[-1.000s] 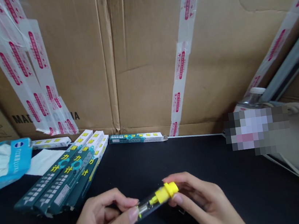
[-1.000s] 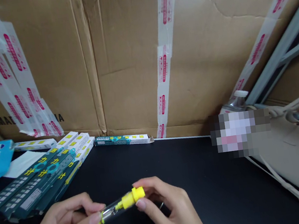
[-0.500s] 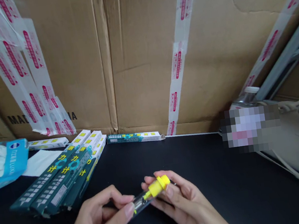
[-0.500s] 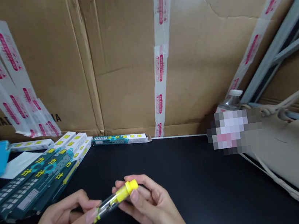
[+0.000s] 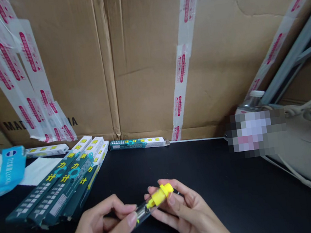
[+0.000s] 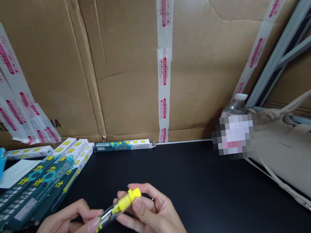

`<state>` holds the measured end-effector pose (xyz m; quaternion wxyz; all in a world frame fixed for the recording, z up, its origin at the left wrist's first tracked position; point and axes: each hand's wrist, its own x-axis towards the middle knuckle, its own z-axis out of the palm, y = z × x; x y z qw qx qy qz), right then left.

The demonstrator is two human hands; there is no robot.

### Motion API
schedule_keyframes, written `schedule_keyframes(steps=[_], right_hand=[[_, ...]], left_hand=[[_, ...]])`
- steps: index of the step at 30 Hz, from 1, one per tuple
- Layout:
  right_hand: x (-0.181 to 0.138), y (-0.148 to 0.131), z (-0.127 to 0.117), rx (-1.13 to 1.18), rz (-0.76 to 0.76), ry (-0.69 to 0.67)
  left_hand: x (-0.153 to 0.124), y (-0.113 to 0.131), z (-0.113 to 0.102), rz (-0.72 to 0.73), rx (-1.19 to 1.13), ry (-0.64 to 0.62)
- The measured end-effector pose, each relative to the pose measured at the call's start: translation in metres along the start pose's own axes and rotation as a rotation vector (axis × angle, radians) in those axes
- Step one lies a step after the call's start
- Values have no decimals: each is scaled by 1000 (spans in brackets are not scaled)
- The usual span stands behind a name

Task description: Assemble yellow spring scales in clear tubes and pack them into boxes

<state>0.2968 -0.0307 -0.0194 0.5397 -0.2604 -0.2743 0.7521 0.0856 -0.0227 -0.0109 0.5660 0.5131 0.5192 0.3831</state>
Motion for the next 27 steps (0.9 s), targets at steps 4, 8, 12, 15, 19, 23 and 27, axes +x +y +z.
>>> schedule_keyframes(steps=[4, 8, 12, 15, 19, 23, 27], right_hand=[[-1, 3, -1, 3, -28, -2], [1, 0, -1, -64, -20, -12], [8, -20, -3, -356, -39, 27], [12, -46, -10, -699, -197, 73], [9, -82, -25, -1426, -306, 51], [0, -94, -37, -1666, -184, -105], [-3, -86, -39, -1691, -43, -151]], left_hand=[[-1, 2, -1, -9, 21, -10], [-2, 5, -2, -11, 19, -13], [0, 8, -2, 29, -26, 18], [2, 9, -3, 46, -42, 35], [4, 8, -3, 39, -35, 39], [4, 6, -5, 50, -39, 46], [3, 7, -6, 46, -38, 28]])
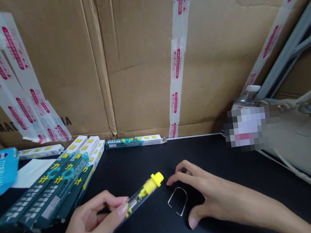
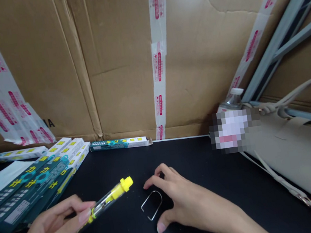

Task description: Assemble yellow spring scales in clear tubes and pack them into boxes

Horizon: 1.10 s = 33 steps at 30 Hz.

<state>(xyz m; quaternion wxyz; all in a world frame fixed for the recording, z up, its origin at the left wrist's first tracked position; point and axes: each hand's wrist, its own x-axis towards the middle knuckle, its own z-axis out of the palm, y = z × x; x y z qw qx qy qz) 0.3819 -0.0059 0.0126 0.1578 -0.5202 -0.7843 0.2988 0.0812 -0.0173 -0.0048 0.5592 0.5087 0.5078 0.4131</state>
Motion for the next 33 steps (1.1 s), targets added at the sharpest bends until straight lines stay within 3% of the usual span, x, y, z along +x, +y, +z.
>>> schedule_keyframes(steps=[7, 11, 15, 18, 27, 29, 33], right_hand=[[3, -10, 5, 8, 80, -10], [4, -9, 6, 53, 50, 45], [6, -15, 7, 335, 33, 70], [5, -25, 10, 536, 47, 168], [-2, -33, 34, 75, -297, 435], [0, -30, 37, 37, -310, 439], [2, -27, 37, 128, -194, 388]], left_hand=[[-3, 6, 5, -39, 7, -10], [-4, 7, 9, -61, 14, 14], [-3, 5, 10, -62, 25, 24], [-3, 4, 9, -81, 66, 15], [-3, 1, 11, -105, 113, -32], [-2, 0, 9, -109, 74, -72], [1, 1, 2, -179, -74, -215]])
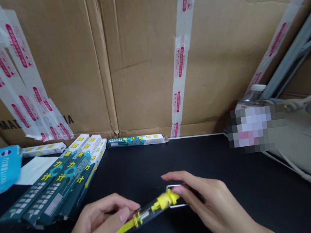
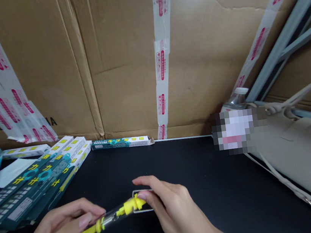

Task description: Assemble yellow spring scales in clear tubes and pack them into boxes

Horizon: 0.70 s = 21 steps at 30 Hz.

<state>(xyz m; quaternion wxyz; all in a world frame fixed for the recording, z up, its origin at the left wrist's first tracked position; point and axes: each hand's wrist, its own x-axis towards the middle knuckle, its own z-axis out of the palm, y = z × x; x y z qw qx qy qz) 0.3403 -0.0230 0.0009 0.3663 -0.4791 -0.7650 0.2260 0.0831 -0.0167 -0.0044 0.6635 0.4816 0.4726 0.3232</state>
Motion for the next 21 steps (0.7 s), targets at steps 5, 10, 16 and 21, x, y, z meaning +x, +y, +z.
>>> schedule_keyframes(steps=[5, 10, 16, 21], right_hand=[[0, 3, 4, 313, 210, -115], [2, 7, 11, 596, 312, -90], [3, 3, 11, 696, 344, -95], [1, 2, 10, 595, 275, -108]], left_hand=[[1, 5, -9, -16, -54, -112], [6, 9, -14, -104, -74, -276], [7, 10, -15, -141, -51, -297], [8, 8, -12, -127, 79, -302]])
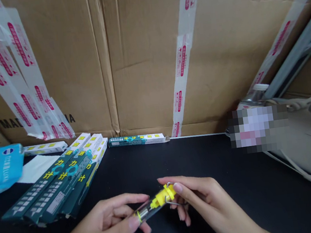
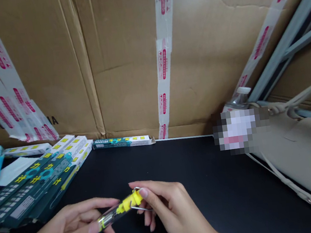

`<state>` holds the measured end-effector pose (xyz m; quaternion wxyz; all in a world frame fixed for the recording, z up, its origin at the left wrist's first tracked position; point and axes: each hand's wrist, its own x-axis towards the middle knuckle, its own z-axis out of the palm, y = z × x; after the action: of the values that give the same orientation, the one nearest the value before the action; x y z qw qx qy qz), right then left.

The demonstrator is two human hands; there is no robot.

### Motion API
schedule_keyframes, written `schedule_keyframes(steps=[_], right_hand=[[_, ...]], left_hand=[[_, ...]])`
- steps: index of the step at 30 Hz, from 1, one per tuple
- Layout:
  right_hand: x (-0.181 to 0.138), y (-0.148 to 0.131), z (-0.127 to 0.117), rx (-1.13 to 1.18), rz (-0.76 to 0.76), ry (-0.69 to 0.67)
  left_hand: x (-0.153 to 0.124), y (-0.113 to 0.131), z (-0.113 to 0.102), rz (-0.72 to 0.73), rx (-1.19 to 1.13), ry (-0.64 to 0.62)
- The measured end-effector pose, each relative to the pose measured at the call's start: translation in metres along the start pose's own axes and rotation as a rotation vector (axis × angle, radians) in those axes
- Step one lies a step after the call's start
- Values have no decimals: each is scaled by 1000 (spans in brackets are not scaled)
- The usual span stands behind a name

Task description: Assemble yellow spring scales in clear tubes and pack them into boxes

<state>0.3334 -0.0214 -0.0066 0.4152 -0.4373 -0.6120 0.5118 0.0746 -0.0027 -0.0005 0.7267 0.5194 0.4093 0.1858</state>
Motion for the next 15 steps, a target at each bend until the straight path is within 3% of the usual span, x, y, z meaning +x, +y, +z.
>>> schedule_keyframes(steps=[15], right_hand=[[-1, 6, -3, -46, -118, -63]], left_hand=[[5, 2, -6, -79, -96, -139]])
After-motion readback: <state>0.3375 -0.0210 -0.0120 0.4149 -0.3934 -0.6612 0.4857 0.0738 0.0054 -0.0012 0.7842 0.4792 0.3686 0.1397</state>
